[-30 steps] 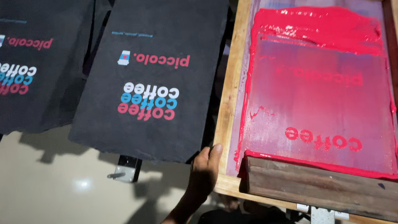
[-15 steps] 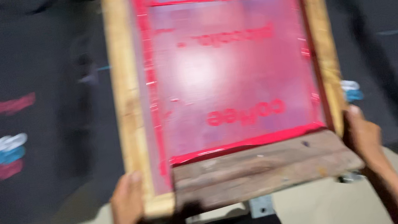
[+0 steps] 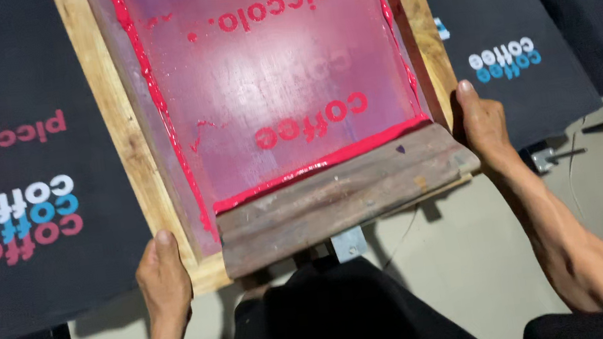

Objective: The person uses a squeegee to spread red ink across a screen printing frame and presses it onto black t-shirts to apply a logo. The process is repeated on multiple shirts laid out on a table.

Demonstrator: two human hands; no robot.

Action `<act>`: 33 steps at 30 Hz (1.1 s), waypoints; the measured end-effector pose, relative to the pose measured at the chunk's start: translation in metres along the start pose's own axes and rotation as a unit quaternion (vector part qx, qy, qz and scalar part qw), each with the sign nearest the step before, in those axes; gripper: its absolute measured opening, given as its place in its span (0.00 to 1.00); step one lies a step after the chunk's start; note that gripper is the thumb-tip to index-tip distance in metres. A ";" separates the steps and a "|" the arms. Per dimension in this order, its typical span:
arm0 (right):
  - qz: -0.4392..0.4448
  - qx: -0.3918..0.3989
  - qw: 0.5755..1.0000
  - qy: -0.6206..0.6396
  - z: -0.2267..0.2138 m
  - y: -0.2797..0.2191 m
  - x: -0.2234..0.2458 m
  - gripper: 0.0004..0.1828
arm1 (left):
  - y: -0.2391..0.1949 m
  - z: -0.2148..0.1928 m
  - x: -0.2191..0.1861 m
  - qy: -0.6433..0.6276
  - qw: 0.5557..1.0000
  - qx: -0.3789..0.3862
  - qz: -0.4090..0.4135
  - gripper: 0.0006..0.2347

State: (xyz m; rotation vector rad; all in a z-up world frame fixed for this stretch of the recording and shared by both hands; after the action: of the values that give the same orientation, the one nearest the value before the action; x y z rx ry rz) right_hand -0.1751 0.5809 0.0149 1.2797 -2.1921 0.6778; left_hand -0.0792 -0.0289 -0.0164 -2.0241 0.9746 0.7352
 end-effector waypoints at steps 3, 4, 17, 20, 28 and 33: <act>-0.027 -0.004 1.000 0.006 0.008 0.018 -0.046 0.38 | 0.005 0.004 0.024 -0.028 1.000 -0.003 0.004 0.22; -0.037 -0.015 0.999 0.013 0.012 0.030 -0.067 0.47 | 0.012 0.006 0.036 -0.058 0.998 0.000 0.007 0.23; -0.022 -0.021 0.999 -0.009 0.010 0.033 -0.066 0.47 | 0.002 0.005 0.015 -0.055 0.998 0.011 0.013 0.26; -0.016 -0.026 0.999 -0.009 0.009 0.029 -0.064 0.47 | 0.007 0.008 0.022 -0.060 0.998 0.010 0.012 0.26; -0.001 -0.009 0.999 -0.046 -0.002 -0.003 -0.009 0.45 | 0.005 0.004 0.012 0.013 1.000 0.004 -0.001 0.26; 0.049 0.006 0.997 -0.058 -0.004 -0.009 0.002 0.47 | 0.008 0.004 0.014 -0.006 1.000 -0.003 0.017 0.25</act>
State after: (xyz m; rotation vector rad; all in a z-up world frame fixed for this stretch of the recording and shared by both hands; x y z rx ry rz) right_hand -0.1670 0.5781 0.0206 1.2531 -2.3614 0.6694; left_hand -0.0792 -0.0345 -0.0319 -2.0105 1.0037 0.7694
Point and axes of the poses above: each hand's wrist, its own y-axis towards the middle knuckle, its own z-axis out of the palm, x = y × z, the point moved 8 cm from there along y, towards the middle knuckle, and after that the axes turned 5 degrees about -z, right-handed, at the moved point
